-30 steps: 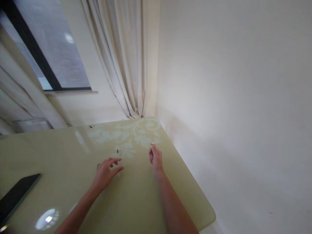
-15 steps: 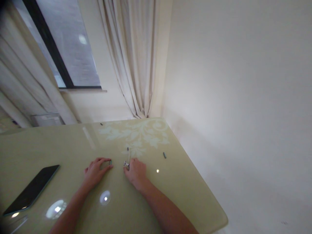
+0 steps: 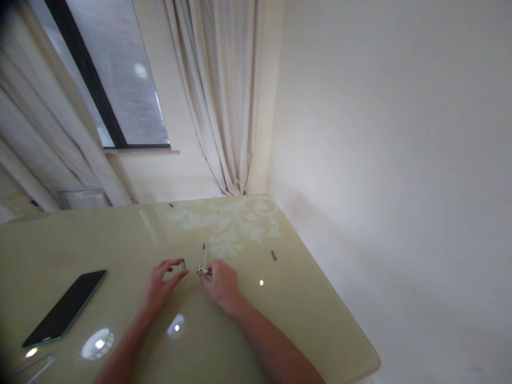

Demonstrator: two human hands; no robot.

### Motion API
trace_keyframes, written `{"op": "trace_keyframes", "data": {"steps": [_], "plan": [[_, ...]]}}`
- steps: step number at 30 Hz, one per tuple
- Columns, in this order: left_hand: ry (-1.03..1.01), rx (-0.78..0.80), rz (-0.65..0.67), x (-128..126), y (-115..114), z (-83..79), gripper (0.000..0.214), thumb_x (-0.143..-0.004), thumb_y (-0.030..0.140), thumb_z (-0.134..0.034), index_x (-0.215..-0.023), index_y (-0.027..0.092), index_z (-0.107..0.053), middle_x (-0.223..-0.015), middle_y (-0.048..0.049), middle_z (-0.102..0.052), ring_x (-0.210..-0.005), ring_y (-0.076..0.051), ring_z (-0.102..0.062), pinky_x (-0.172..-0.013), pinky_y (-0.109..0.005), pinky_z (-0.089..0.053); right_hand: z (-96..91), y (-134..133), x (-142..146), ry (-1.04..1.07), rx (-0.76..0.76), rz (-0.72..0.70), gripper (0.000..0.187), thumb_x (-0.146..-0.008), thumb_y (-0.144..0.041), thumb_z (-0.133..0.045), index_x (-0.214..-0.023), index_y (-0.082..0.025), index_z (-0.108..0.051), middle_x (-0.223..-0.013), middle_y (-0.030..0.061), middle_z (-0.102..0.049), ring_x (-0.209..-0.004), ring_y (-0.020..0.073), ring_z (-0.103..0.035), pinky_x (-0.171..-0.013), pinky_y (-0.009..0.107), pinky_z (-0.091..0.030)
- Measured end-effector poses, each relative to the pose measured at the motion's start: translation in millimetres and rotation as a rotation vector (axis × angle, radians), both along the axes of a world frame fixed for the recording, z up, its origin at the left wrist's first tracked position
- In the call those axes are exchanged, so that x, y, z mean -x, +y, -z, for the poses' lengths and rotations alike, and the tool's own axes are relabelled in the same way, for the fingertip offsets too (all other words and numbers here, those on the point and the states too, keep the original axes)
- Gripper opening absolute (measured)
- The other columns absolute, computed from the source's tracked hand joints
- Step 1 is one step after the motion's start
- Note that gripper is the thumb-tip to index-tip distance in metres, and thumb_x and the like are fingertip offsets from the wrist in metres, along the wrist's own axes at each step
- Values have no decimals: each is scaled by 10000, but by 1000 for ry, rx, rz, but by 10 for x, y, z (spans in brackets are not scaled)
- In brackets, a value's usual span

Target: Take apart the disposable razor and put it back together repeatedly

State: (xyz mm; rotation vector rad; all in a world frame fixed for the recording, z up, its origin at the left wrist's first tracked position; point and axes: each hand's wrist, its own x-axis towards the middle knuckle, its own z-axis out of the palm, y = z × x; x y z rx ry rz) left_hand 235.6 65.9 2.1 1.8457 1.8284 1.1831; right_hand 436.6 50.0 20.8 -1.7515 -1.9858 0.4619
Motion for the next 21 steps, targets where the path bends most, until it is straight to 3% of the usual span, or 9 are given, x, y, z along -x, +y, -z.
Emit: {"op": "trace_keyframes", "data": {"steps": [2, 4, 7, 9, 12, 15, 21], "plan": [[-74, -96, 82, -95, -61, -34, 418, -842, 617, -693, -1054, 270, -785, -1036, -69, -756, -889, -280, -671, -886, -440, -527, -11, -40, -187, 196, 1, -22, 164, -904, -335, -703, -890, -173, -718, -871, 58, -714, -803, 210, -651, -713, 287, -426], [-124, -165, 175, -244, -148, -71, 456, -817, 660, -731, -1051, 273, -791, -1008, -71, -755, -880, -277, -661, -862, -423, -532, -10, -103, -390, 461, 79, -85, 205, -899, -334, -701, -780, -168, -685, -725, 2, -626, -701, 161, -565, -653, 264, -376], [-154, -180, 303, -508, -304, -103, 456, -782, 660, -788, -1046, 288, -802, -1009, -78, -756, -922, -288, -662, -860, -418, -525, 23, -231, -627, 835, 244, -165, 346, -886, -483, -720, -741, -171, -677, -619, -44, -511, -588, 117, -443, -574, 253, -299], [-172, -152, 367, -656, -400, -103, 443, -774, 645, -808, -1045, 295, -808, -1016, -83, -754, -945, -294, -664, -872, -420, -522, 47, -315, -706, 1002, 363, -146, 412, -851, -574, -740, -754, -178, -680, -547, -72, -437, -502, 94, -346, -512, 254, -226], [-210, -124, 407, -774, -502, -94, 427, -769, 602, -835, -1069, 300, -808, -1019, -85, -743, -959, -293, -657, -889, -419, -524, 35, -397, -738, 1179, 487, -92, 451, -782, -611, -799, -750, -183, -661, -494, -101, -381, -437, 70, -240, -460, 264, -137], [-248, -126, 405, -791, -560, -102, 423, -748, 570, -865, -1076, 308, -810, -1003, -77, -733, -939, -287, -649, -868, -405, -533, -29, -434, -737, 1301, 536, -96, 458, -707, -580, -877, -769, -176, -673, -513, -102, -409, -431, 56, -228, -444, 261, -115], [-311, -129, 399, -793, -634, -108, 425, -766, 573, -849, -1098, 312, -805, -1010, -73, -712, -899, -268, -644, -830, -383, -548, -22, -499, -686, 1450, 655, -165, 411, -718, -504, -906, -814, -150, -721, -514, -108, -376, -437, 44, -202, -442, 254, -91]]}}
